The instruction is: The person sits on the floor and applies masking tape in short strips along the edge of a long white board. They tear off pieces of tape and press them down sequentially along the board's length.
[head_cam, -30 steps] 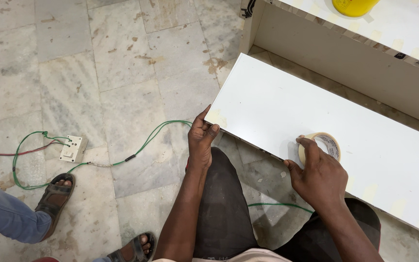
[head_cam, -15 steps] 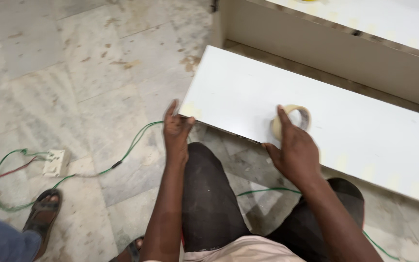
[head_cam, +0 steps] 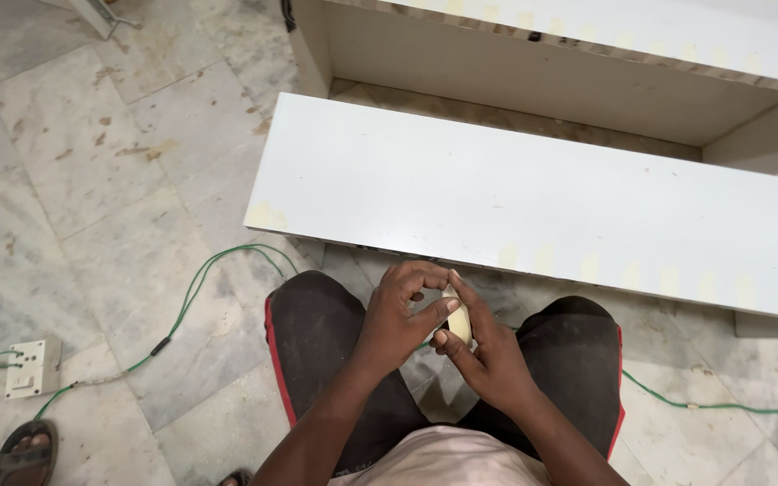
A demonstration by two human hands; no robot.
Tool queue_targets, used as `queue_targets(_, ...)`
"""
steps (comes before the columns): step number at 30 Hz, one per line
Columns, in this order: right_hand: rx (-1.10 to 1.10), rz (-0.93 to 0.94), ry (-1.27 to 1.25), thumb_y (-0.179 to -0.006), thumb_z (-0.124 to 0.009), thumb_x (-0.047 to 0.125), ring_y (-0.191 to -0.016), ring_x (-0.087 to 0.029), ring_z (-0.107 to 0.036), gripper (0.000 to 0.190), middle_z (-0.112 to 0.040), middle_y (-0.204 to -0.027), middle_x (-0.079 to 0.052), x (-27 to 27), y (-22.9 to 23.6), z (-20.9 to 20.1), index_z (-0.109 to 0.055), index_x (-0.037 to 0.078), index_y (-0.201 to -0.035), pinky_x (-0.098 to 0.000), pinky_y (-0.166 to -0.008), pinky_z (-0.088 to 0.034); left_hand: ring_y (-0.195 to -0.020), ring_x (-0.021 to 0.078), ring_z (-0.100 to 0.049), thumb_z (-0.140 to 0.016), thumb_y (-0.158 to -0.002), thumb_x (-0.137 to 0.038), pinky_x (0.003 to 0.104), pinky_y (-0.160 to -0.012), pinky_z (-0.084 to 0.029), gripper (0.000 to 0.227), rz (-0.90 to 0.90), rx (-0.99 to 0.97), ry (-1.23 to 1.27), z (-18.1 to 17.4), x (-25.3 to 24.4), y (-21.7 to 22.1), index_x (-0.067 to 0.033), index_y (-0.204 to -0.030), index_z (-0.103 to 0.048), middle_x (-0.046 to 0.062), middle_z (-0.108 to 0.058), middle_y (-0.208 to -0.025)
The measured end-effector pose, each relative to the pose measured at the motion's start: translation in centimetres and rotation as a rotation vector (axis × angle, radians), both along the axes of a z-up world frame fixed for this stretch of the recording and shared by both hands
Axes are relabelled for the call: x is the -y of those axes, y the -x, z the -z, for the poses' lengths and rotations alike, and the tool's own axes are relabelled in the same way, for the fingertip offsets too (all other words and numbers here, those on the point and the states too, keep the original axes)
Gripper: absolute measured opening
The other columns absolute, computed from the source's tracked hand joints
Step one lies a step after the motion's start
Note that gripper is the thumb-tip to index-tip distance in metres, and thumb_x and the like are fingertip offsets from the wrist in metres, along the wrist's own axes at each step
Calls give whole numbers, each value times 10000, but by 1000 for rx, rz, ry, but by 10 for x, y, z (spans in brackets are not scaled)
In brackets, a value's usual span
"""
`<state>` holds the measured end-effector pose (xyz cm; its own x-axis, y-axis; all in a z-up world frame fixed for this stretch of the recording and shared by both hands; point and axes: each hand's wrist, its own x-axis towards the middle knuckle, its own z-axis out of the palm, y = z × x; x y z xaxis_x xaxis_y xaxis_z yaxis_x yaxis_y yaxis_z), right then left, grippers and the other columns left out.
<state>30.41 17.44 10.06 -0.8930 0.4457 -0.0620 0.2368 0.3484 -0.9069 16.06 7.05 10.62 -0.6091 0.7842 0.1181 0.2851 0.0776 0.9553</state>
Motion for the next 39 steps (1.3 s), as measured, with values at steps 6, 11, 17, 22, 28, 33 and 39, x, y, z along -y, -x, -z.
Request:
queue_targets(6,-14,16,-5,-991,-624,248,-813,-143,-791,853,-795,-976,-93,5,-14,19,-83,125,-1638,-271,-724,-614,-1019,180,-610,-717,-928,-238,381,-822,-517,120,15,-104,124,3,-17,-6,-118,-924,-725,-23,-677,-1011)
queue_targets(11,-289,318,327,-994,-598,259,-765,-148,-701,904,-726,-959,-133,12,-9,34,7,28,-1624,-294,-656,-594,-1004,201,-566,-704,-948,-207,394,-887,-443,92,-20,-528,48,9,-43,-7,-126,-905,-708,-19,-643,-971)
queue_targets(17,-163,445,468,-1013,-537,321,-687,-154,-712,796,-750,-819,-135,7,-13,55,-127,-17,-1607,-276,-677,-595,-1014,187,-553,-711,-924,-175,391,-860,-392,28,-68,-732,37,14,-72,1,-148,-925,-719,-32,-639,-1008)
queue_targets(22,-199,423,578,-1036,-533,314,-693,-164,-713,635,-723,-842,-127,7,-12,65,-337,-41,-1525,-307,-661,-601,-985,178,-548,-749,-899,-231,398,-850,-396,78,-3,-667,109,11,-82,13,-158,-890,-724,-57,-634,-961)
queue_targets(28,-210,453,758,-1020,-534,213,-673,-204,-735,430,-742,-826,-150,-1,-1,58,-466,8,-1392,-336,-675,-608,-974,169,-546,-759,-898,-239,382,-824,-401,80,3,-659,151,9,-86,18,-162,-903,-735,-62,-629,-950)
queue_targets(33,-174,467,809,-993,-509,161,-718,-218,-771,274,-758,-843,-141,-4,6,54,-495,61,-1248,-355,-719,-632,-968,167,-541,-764,-896,-253,376,-811,-405,96,9,-651,156,12,-88,21,-161,-896,-740,-64,-631,-955)
queue_targets(39,-193,544,895,-1032,-589,273,-650,-191,-718,222,-715,-780,-125,-12,11,54,-572,51,-1034,-352,-605,-610,-990,175,-541,-760,-898,-244,377,-836,-417,95,13,-637,133,14,-87,23,-152,-894,-738,-57,-635,-985)
